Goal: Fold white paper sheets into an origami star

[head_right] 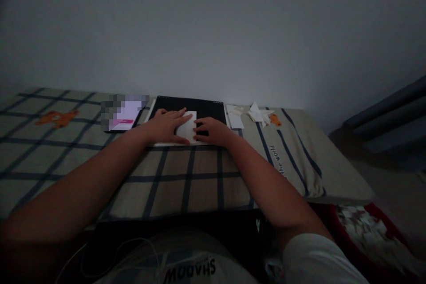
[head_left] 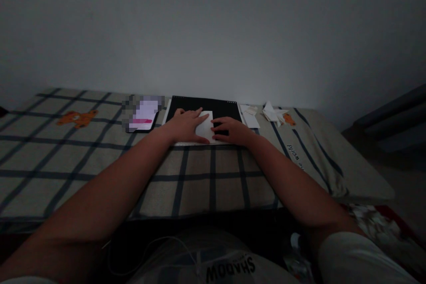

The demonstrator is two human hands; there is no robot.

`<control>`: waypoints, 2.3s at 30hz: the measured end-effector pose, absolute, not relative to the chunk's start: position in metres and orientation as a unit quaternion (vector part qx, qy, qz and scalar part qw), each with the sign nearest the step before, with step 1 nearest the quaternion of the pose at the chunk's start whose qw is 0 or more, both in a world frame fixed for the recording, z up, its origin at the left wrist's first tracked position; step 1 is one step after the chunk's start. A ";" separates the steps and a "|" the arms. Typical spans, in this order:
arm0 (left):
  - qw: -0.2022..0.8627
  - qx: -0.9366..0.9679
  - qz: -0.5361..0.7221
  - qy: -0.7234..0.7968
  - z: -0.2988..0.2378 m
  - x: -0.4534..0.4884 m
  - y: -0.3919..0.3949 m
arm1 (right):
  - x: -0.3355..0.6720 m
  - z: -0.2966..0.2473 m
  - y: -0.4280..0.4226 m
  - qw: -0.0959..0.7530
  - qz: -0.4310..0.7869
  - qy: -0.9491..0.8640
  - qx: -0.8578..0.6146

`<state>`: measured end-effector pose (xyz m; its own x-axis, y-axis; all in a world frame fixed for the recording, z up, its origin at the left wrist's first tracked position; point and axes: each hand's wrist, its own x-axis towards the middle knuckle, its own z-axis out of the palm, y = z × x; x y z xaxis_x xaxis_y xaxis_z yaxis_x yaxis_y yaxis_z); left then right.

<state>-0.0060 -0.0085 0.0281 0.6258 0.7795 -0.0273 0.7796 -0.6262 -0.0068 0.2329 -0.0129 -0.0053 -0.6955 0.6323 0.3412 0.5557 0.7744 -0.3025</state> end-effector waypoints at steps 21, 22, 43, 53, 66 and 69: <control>-0.003 0.903 0.084 0.422 0.022 -0.015 0.000 | 0.227 0.005 -0.026 0.221 0.073 -0.935 -0.269; -0.007 0.902 0.101 0.421 0.022 -0.016 0.001 | 0.227 0.005 -0.026 0.226 0.070 -0.934 -0.268; 0.009 0.877 0.236 0.419 0.038 -0.014 -0.004 | 0.236 0.010 -0.014 0.539 0.405 -0.628 -0.388; 0.034 0.860 0.267 0.433 0.035 -0.012 -0.007 | 0.233 0.015 -0.018 0.487 0.308 -0.697 -0.427; 0.260 0.637 0.525 0.500 0.018 -0.001 0.011 | 0.235 0.004 -0.003 0.552 0.420 -0.550 -0.466; 0.453 0.582 0.484 0.470 0.017 0.006 0.009 | 0.231 0.002 -0.003 0.557 0.469 -0.525 -0.441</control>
